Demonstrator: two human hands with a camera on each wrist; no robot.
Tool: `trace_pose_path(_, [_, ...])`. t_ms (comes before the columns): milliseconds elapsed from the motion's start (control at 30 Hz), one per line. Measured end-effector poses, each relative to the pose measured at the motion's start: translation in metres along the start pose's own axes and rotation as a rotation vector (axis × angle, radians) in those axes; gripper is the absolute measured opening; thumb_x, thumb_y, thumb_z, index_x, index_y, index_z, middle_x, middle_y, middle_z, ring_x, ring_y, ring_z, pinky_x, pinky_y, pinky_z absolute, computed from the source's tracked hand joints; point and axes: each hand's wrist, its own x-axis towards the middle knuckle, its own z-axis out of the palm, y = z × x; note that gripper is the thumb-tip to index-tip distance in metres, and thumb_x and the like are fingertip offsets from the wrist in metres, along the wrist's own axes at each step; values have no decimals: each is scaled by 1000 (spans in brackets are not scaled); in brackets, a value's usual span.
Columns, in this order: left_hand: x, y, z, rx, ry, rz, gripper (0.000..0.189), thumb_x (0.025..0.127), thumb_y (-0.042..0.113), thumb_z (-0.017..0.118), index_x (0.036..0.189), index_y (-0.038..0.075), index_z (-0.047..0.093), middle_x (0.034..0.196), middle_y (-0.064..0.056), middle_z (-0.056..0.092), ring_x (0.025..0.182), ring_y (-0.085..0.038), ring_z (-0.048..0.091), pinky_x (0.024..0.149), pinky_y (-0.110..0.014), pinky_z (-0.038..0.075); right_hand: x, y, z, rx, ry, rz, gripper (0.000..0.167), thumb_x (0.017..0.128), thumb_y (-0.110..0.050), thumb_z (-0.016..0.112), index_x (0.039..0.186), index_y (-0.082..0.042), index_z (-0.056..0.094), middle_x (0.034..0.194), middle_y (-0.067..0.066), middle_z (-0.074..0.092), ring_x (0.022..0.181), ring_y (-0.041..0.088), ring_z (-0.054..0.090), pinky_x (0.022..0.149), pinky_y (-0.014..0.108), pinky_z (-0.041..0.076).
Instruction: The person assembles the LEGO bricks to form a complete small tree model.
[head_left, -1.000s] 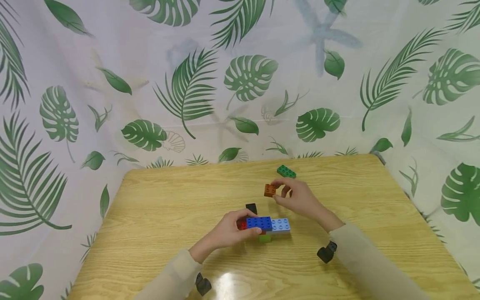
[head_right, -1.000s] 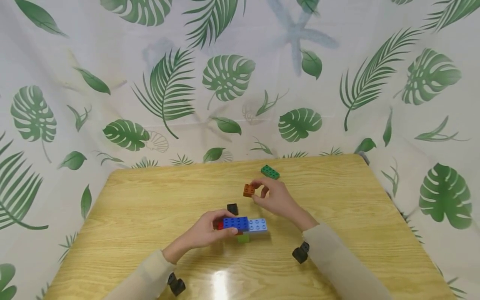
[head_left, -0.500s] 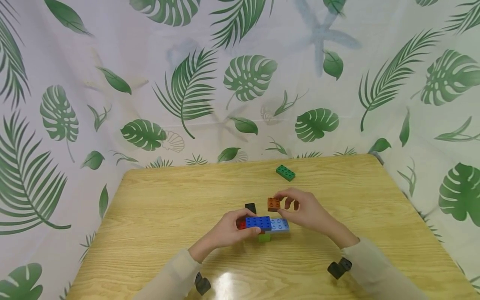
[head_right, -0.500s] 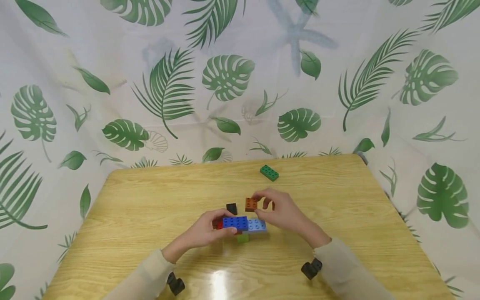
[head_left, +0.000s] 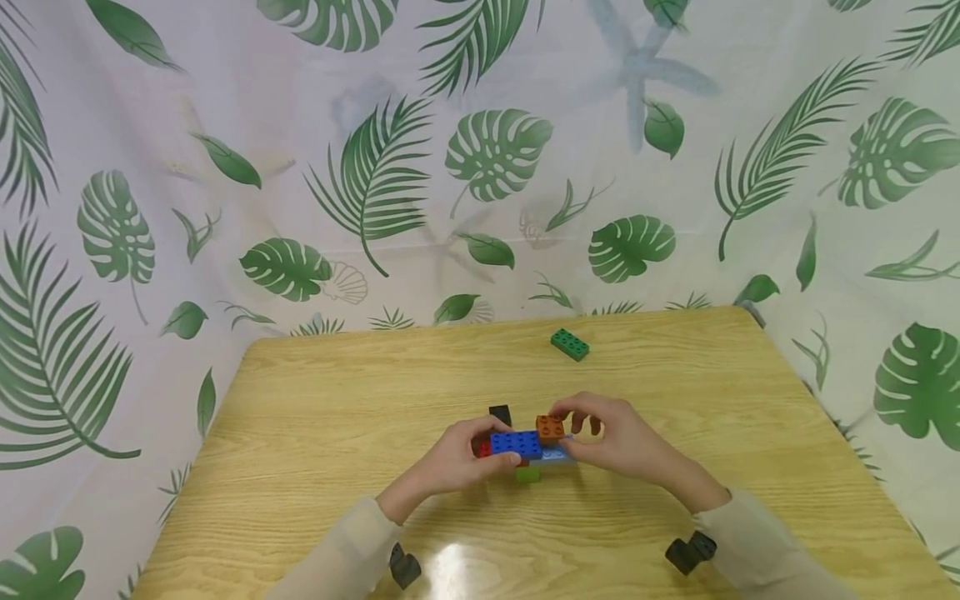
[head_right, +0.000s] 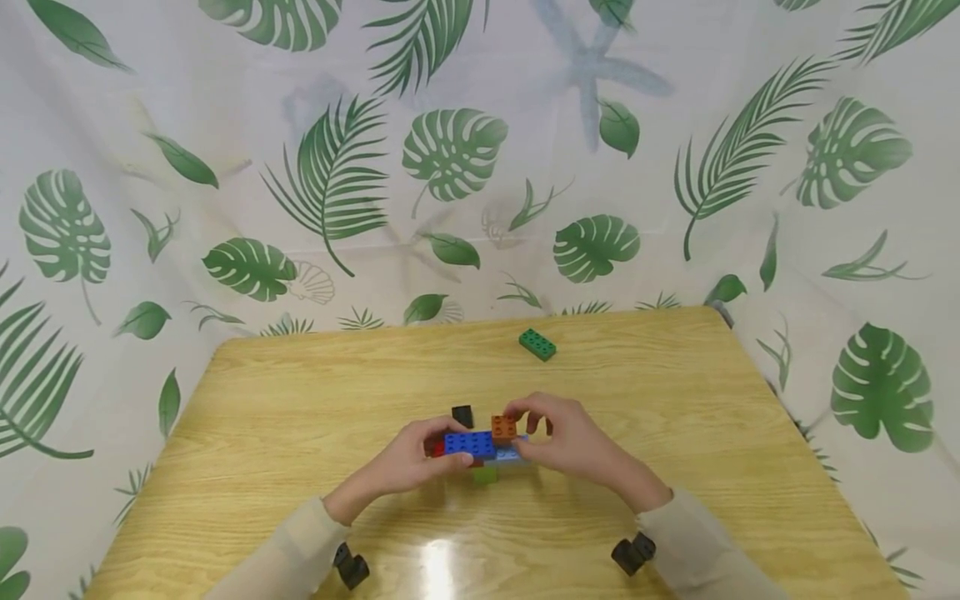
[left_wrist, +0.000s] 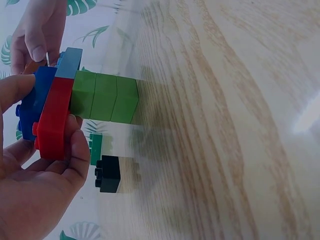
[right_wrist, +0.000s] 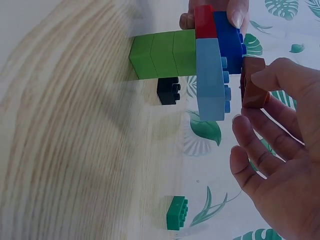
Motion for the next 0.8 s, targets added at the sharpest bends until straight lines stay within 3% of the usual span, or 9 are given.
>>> trace_pose_path(433, [1, -2, 1, 1, 2, 2, 38, 101, 27, 72, 132, 6, 67, 112, -12, 73, 87, -6, 66, 75, -22, 55, -6, 1, 4, -44, -44, 7, 35, 91, -11, 80, 125, -17, 71, 115, -4, 73, 93, 4, 57, 74, 29, 50])
trace_pose_path(633, [1, -3, 1, -3, 3, 9, 35, 100, 27, 73, 129, 7, 68, 109, -11, 73, 84, -7, 65, 73, -23, 55, -7, 1, 6, -54, -46, 20, 37, 90, -12, 80, 125, -16, 71, 118, -2, 73, 97, 7, 59, 78, 28, 49])
trace_pose_path(800, [1, -4, 1, 9, 5, 7, 34, 100, 28, 72, 127, 8, 68, 108, -10, 72, 83, -6, 64, 71, -22, 54, -7, 3, 8, -23, -64, 40, 31, 94, -22, 81, 123, -19, 69, 117, -4, 72, 99, 12, 63, 80, 35, 52])
